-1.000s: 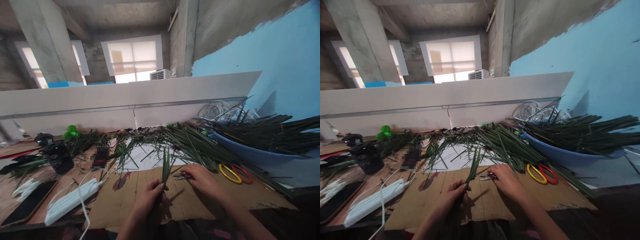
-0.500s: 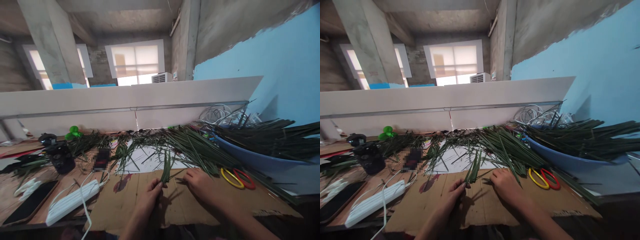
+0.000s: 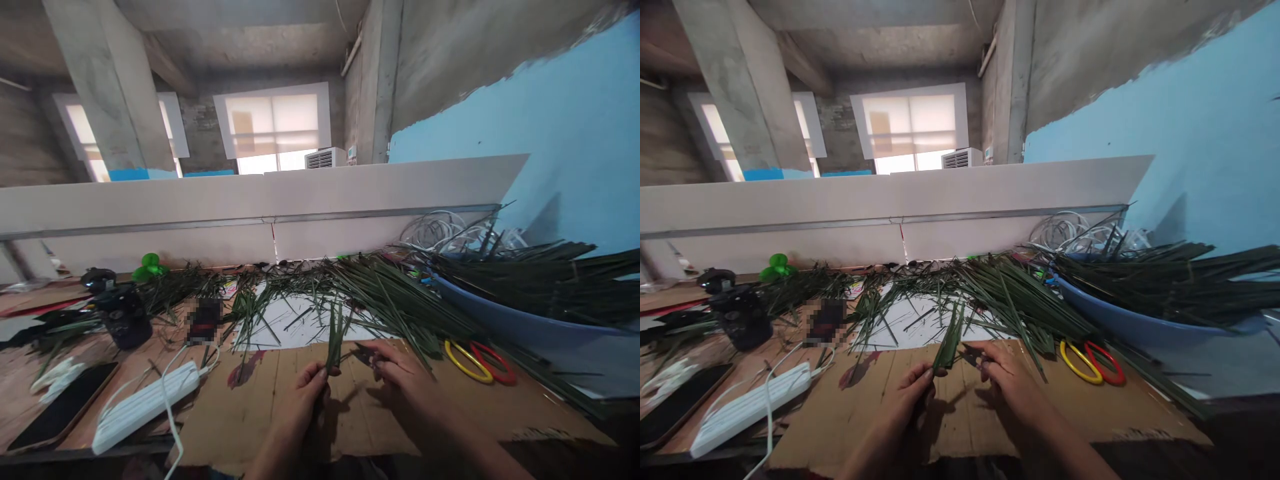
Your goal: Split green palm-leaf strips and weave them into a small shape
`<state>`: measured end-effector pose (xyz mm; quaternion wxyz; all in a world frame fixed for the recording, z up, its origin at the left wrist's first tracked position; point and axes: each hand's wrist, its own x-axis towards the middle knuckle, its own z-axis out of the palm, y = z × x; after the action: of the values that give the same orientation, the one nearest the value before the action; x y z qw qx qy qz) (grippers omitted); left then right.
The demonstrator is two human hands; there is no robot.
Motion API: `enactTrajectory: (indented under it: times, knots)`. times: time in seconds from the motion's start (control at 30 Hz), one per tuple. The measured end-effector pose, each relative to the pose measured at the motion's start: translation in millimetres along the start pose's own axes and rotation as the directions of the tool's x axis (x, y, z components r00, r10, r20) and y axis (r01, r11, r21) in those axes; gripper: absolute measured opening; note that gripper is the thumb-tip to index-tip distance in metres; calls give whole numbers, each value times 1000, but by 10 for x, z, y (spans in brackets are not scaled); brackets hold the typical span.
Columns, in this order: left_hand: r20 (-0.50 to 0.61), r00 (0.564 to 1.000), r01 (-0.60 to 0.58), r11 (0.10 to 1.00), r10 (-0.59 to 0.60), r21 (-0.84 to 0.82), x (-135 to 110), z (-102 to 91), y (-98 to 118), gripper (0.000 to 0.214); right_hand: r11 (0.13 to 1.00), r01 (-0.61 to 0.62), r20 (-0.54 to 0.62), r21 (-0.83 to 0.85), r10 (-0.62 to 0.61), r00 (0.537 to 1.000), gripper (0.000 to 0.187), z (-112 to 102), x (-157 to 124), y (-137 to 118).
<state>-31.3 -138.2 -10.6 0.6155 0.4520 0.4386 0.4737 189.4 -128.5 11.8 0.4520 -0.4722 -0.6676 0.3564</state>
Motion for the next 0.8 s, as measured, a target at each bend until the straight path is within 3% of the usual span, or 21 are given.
enactTrajectory:
  times: [0.1,0.23,0.47,0.67,0.8]
  knots:
    - [20,1000,-8,1000,8,15,46,-19,-29,57,994,-89,92,64,83,992,39,19,-10,53]
    - [7,1000,1,1000,-1,4,42,-14,-28,56,974,-177,86,139,166,982,42,59,-51,63]
    - [6,1000,-4,1000,4,21,50,29,-5,50,986,-102,81,134,91,993,47,77,-46,-161]
    - [-3,999,-32,995,32,91,21,53,23,45,960,-234,141,156,213,967,46,91,-35,-227]
    - [-17,995,-95,986,98,140,16,68,-5,38,980,-145,132,133,128,983,40,105,-3,-226]
